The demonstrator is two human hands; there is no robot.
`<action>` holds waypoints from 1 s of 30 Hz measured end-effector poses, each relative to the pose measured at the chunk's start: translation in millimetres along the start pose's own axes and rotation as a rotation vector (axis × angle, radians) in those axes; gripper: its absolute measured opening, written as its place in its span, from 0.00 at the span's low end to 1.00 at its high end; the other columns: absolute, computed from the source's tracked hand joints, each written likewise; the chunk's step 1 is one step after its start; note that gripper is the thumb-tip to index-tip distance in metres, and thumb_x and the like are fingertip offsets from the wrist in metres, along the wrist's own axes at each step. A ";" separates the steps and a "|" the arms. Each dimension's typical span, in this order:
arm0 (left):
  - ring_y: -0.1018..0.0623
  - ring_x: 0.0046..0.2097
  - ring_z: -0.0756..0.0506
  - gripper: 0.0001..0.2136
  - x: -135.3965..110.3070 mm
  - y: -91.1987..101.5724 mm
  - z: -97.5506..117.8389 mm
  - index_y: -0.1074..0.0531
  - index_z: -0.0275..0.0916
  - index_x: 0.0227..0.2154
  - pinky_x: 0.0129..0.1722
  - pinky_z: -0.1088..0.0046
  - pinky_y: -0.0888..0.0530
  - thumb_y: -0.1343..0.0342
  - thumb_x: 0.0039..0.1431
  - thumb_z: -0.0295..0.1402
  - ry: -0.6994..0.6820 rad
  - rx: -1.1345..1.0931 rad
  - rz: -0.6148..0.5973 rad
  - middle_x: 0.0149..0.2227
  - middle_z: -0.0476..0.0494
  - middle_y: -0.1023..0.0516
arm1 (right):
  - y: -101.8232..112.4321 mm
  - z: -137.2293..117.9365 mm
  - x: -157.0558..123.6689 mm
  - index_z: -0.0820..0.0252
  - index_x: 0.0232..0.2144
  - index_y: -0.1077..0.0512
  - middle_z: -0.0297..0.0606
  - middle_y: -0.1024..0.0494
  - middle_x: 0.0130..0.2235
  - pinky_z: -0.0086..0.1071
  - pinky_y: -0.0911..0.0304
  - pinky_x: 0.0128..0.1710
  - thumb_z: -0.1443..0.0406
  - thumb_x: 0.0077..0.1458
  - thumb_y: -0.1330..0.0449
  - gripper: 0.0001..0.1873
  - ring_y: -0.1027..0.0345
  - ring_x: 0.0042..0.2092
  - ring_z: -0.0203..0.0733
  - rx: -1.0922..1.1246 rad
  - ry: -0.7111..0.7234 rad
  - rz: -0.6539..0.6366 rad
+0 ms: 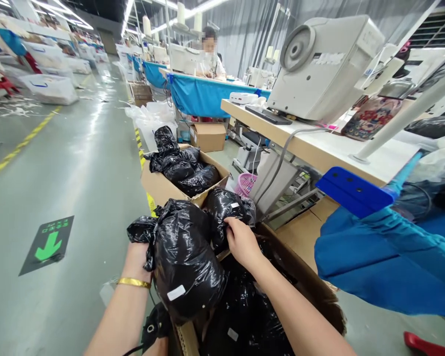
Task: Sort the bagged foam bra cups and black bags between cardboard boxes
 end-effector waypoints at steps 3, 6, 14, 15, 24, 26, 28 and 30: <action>0.18 0.38 0.39 0.14 -9.2 -4.0 4.7 0.24 0.47 0.25 0.39 0.66 0.20 0.27 0.33 0.40 -0.164 0.174 0.025 0.27 0.54 0.18 | 18.0 3.8 -21.3 0.61 0.60 0.32 0.47 0.22 0.51 0.45 0.35 0.58 0.68 0.70 0.50 0.19 0.28 0.53 0.50 0.218 0.069 0.131; 0.22 0.33 0.40 0.09 -12.1 -32.4 16.9 0.23 0.42 0.22 0.36 0.67 0.24 0.32 0.34 0.37 -0.287 0.409 -0.052 0.23 0.51 0.21 | 34.2 -2.4 -43.9 0.52 0.65 0.35 0.44 0.25 0.55 0.43 0.32 0.57 0.57 0.72 0.49 0.23 0.30 0.56 0.48 0.507 0.105 0.173; 0.24 0.35 0.41 0.10 24.7 -171.8 38.1 0.26 0.40 0.17 0.44 0.63 0.29 0.40 0.51 0.36 -0.590 0.991 -0.404 0.26 0.44 0.21 | 18.8 -11.4 -49.2 0.47 0.74 0.59 0.49 0.43 0.70 0.45 0.25 0.51 0.52 0.54 0.29 0.58 0.41 0.66 0.57 0.818 -0.118 0.242; 0.23 0.38 0.41 0.09 28.3 -176.1 32.1 0.25 0.40 0.19 0.46 0.62 0.28 0.39 0.52 0.35 -0.612 1.032 -0.436 0.28 0.43 0.20 | 9.7 -7.8 -45.6 0.48 0.74 0.57 0.50 0.42 0.69 0.47 0.25 0.50 0.52 0.53 0.29 0.57 0.40 0.65 0.57 0.795 -0.145 0.284; 0.19 0.53 0.38 0.11 38.1 -128.2 28.6 0.19 0.42 0.40 0.58 0.58 0.25 0.42 0.57 0.38 -0.635 1.126 -0.644 0.47 0.43 0.15 | -33.5 -2.9 -40.0 0.56 0.67 0.45 0.50 0.29 0.60 0.54 0.37 0.63 0.54 0.49 0.28 0.50 0.33 0.61 0.59 0.654 -0.208 0.368; 0.19 0.55 0.39 0.17 30.1 -112.0 46.0 0.20 0.43 0.48 0.58 0.59 0.24 0.42 0.59 0.43 -0.637 1.115 -0.645 0.53 0.43 0.17 | -27.8 -6.2 -38.7 0.55 0.65 0.43 0.48 0.27 0.58 0.54 0.36 0.61 0.54 0.47 0.27 0.48 0.32 0.58 0.58 0.674 -0.258 0.357; 0.20 0.56 0.39 0.21 16.1 -93.9 55.7 0.24 0.42 0.54 0.59 0.57 0.24 0.46 0.65 0.46 -0.664 1.110 -0.588 0.57 0.40 0.19 | -24.0 -9.4 -36.9 0.56 0.63 0.41 0.47 0.26 0.55 0.53 0.35 0.59 0.55 0.46 0.27 0.46 0.31 0.56 0.58 0.689 -0.303 0.366; 0.21 0.58 0.37 0.21 -1.0 -80.3 52.6 0.27 0.41 0.56 0.60 0.53 0.24 0.46 0.66 0.46 -0.714 1.137 -0.546 0.59 0.37 0.21 | -24.0 -12.8 -35.7 0.56 0.60 0.39 0.47 0.26 0.54 0.52 0.36 0.59 0.54 0.45 0.27 0.44 0.31 0.55 0.58 0.698 -0.317 0.390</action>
Point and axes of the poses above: each hand's wrist, its own x-axis towards the middle knuckle, its own y-axis out of the back of the hand, z = x × y, the point moved 2 cm from there along x, towards the middle knuckle
